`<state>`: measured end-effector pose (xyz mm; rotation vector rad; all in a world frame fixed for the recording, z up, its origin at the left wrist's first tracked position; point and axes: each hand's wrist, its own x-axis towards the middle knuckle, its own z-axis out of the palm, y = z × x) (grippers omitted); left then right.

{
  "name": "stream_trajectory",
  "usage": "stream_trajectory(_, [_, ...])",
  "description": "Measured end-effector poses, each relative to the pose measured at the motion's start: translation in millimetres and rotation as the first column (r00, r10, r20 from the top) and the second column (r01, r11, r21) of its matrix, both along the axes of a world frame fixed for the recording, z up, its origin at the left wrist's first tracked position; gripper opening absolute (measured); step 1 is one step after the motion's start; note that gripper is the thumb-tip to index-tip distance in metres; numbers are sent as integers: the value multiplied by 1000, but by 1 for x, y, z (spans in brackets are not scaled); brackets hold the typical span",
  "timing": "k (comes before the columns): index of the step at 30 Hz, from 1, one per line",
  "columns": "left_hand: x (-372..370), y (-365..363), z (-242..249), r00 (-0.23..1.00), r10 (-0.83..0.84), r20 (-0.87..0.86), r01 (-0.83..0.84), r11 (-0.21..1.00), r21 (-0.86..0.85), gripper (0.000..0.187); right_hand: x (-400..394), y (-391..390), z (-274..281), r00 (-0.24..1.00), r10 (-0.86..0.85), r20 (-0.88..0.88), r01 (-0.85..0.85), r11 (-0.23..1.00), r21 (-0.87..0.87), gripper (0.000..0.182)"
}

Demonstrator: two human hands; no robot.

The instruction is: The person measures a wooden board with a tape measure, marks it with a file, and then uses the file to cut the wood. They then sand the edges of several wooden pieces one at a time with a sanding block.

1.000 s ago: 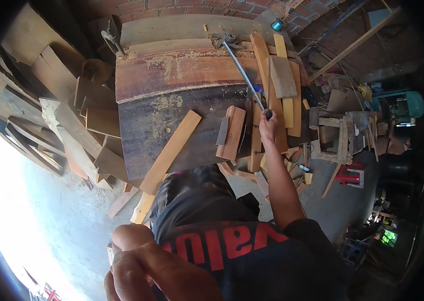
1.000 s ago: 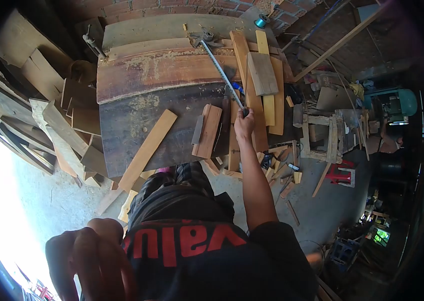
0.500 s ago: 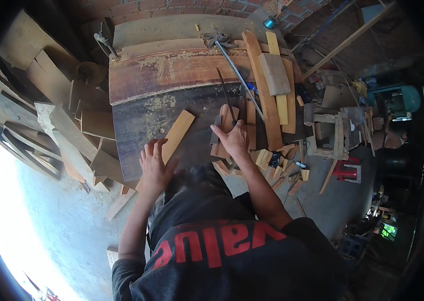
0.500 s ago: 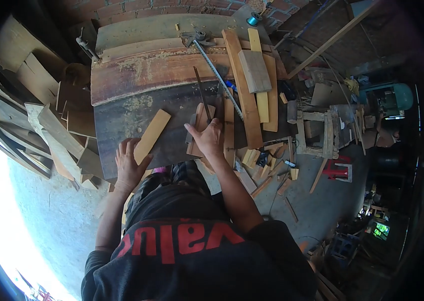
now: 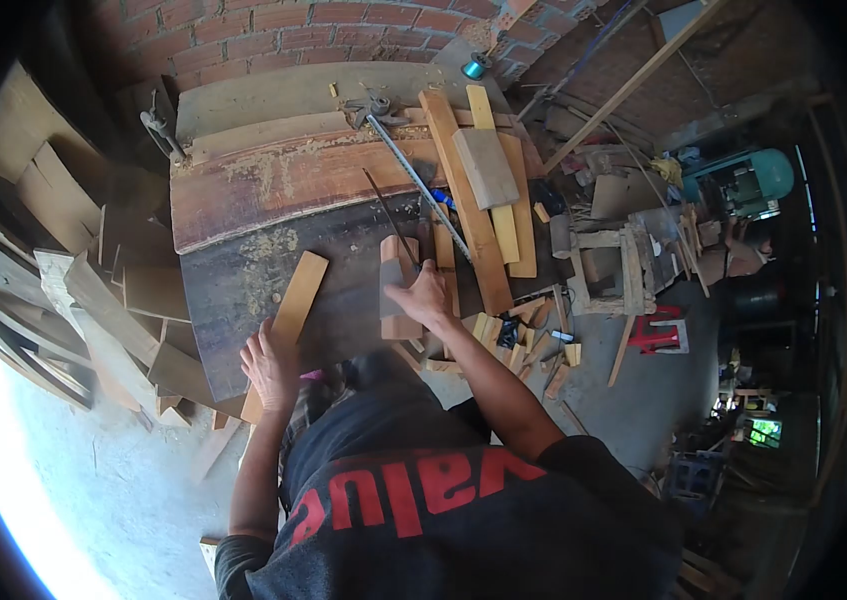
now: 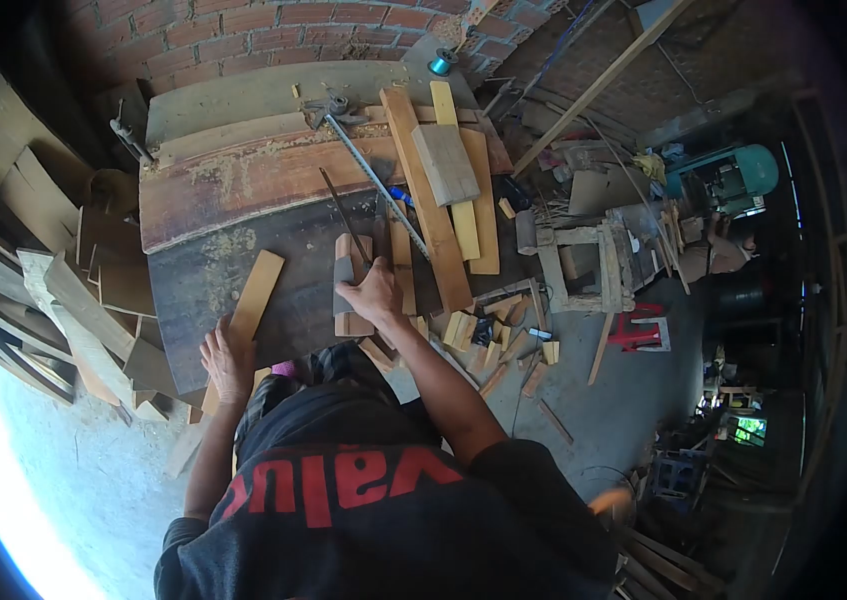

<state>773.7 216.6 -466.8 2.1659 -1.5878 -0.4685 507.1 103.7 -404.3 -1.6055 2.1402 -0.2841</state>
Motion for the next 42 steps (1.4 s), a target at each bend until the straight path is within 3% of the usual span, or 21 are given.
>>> stream_trajectory(1, [1, 1, -5, 1000, 7, -14, -7, 1000, -2, 76, -9, 2, -3, 1000, 26, 3, -26, 997, -69, 74])
stream_trajectory(3, [2, 3, 0, 996, 84, -41, -85, 996, -14, 73, -27, 4, 23, 998, 46, 36, -41, 992, -115, 79])
stream_trajectory(5, [0, 4, 1, 990, 135, -29, -136, 991, -21, 73, -60, -2, 45, 990, -16, 142, 33, 993, -116, 82])
stream_trajectory(7, [-1, 4, -4, 974, 226, 2, -226, 973, -37, 73, -98, -17, 66, 988, -73, 140, 94, 984, -151, 79])
stream_trajectory(11, [-12, -2, -5, 932, 362, 19, -362, 932, 3, 71, -199, -70, 73, 988, -151, -15, 140, 948, -287, 78])
stream_trajectory(14, [-19, -7, -9, 909, 412, 56, -414, 910, 15, 69, -255, -115, 73, 972, -220, -80, 192, 945, -263, 80])
stream_trajectory(19, [-25, -4, -11, 902, 425, 78, -422, 905, -53, 66, -291, -180, 53, 982, -148, -113, 120, 967, -223, 81])
stream_trajectory(22, [-31, -5, -6, 868, 485, 110, -485, 874, -25, 69, -297, -209, 31, 998, -53, 44, 61, 981, -185, 81])
stream_trajectory(25, [-34, 0, -3, 810, 557, 183, -563, 826, -18, 66, -307, -223, 11, 995, 49, -89, -66, 977, -202, 83])
stream_trajectory(28, [-33, 2, 5, 787, 582, 206, -602, 796, 52, 56, -326, -227, -11, 971, 41, -234, -146, 878, -455, 69])
stream_trajectory(33, [-13, 13, -8, 695, 692, 194, -695, 716, -64, 56, -259, -183, 29, 982, 101, -160, -176, 800, -574, 48])
stream_trajectory(36, [0, 8, -11, 656, 732, 184, -732, 676, -79, 56, -179, -151, 50, 939, 327, -109, -330, 759, -562, 39])
stream_trajectory(37, [3, 7, -13, 637, 751, 174, -753, 654, -69, 56, -149, -139, 48, 906, 422, 11, -342, 749, -567, 35])
stream_trajectory(38, [8, 5, -14, 635, 753, 172, -750, 654, -96, 56, -117, -126, 51, 864, 504, -7, -422, 717, -555, 32])
stream_trajectory(40, [15, 2, -14, 630, 763, 147, -753, 646, -126, 57, -67, -110, 31, 724, 678, 123, -539, 669, -512, 30])
stream_trajectory(41, [19, 1, -15, 615, 776, 138, -768, 630, -119, 57, -48, -103, 19, 688, 710, 149, -623, 684, -379, 28])
stream_trajectory(42, [22, 1, -15, 622, 771, 139, -759, 637, -137, 57, -16, -88, 15, 587, 797, 142, -681, 580, -447, 28])
